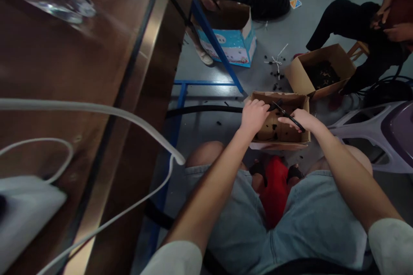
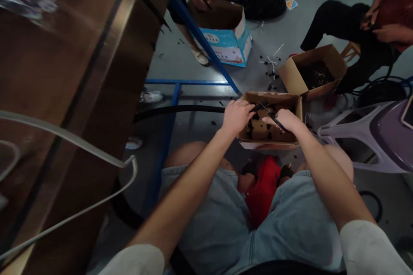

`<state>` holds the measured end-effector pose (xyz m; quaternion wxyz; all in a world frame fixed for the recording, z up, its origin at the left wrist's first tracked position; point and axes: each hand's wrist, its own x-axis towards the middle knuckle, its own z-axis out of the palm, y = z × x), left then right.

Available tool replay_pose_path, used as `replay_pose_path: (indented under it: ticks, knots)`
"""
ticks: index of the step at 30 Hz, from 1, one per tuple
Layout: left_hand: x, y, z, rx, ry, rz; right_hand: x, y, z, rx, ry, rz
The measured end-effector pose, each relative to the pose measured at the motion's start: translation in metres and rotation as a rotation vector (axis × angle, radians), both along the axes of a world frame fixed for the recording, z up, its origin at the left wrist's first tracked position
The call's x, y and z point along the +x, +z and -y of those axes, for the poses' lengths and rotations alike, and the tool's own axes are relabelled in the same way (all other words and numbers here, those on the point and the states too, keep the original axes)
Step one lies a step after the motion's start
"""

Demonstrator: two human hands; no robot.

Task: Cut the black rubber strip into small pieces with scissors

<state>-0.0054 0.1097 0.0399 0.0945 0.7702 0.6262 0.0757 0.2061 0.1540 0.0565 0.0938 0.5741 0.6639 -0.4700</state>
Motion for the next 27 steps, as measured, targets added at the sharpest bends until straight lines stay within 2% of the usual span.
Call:
replay_pose_path:
  ticks: [6, 18, 27]
  knots:
    - [0.001, -0.002, 0.001, 0.011, -0.051, -0.051, 0.002, -0.003, 0.0, 0.102, 0.106, 0.07]
    - [0.004, -0.004, 0.003, 0.038, -0.161, -0.103, 0.003, -0.015, 0.001, 0.04, 0.122, -0.013]
    - [0.003, -0.006, 0.002, 0.025, -0.154, -0.09, 0.0, -0.017, 0.002, 0.019, -0.007, -0.043]
